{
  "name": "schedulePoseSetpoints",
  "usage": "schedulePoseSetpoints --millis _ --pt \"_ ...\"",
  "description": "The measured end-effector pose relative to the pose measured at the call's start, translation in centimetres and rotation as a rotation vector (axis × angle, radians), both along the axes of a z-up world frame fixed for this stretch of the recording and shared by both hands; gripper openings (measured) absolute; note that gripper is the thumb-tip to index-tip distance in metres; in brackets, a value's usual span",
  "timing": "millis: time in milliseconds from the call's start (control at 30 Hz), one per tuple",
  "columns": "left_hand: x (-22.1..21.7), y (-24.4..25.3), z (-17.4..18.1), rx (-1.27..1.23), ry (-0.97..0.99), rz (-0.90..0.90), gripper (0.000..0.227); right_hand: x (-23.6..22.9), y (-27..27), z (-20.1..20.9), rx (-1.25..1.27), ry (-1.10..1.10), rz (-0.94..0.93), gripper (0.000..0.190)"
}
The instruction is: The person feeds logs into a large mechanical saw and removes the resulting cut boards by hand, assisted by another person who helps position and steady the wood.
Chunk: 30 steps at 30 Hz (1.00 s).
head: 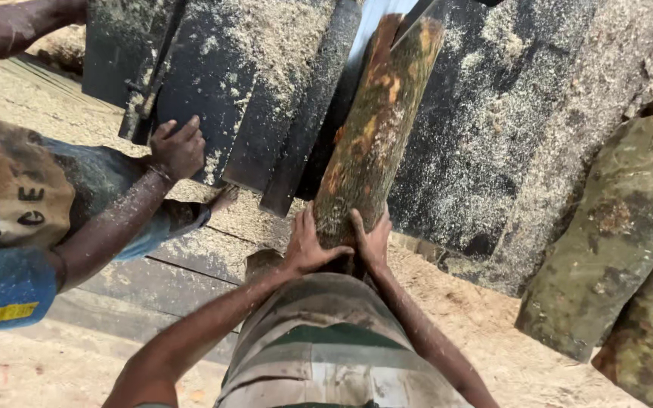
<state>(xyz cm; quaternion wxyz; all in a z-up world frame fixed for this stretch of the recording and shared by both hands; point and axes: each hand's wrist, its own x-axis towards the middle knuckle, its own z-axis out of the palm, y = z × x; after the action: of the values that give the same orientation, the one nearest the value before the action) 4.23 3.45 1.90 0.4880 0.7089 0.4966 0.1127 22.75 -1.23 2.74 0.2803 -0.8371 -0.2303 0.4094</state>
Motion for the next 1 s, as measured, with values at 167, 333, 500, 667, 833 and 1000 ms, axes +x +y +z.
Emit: schedulePoseSetpoints --millis 167,333,500,667,833,1000 --pt "4.1 5.6 -1.5 0.1 -0.031 0.032 0.15 2.8 5.9 0.7 0.153 -0.117 0.013 0.123" --pt "7.9 9.9 -3.5 0.096 -0.017 0.056 0.15 5.8 11.1 1.2 0.276 -0.142 -0.011 0.106" --pt "11.2 13.7 -4.8 0.034 0.086 0.0 0.153 8.3 14.6 1.7 0.365 0.015 -0.103 0.107" --pt "12.1 15.2 -4.2 -0.079 0.038 0.043 0.158 9.5 13.8 1.4 0.202 -0.141 0.026 0.121" --pt "5.4 8.2 0.6 0.1 -0.072 -0.094 0.149 5.1 6.7 0.2 0.303 -0.299 0.078 0.111" --pt "2.3 5.1 2.7 0.247 0.089 -0.184 0.088 2.6 6.8 -2.7 0.267 -0.611 -0.07 0.089"
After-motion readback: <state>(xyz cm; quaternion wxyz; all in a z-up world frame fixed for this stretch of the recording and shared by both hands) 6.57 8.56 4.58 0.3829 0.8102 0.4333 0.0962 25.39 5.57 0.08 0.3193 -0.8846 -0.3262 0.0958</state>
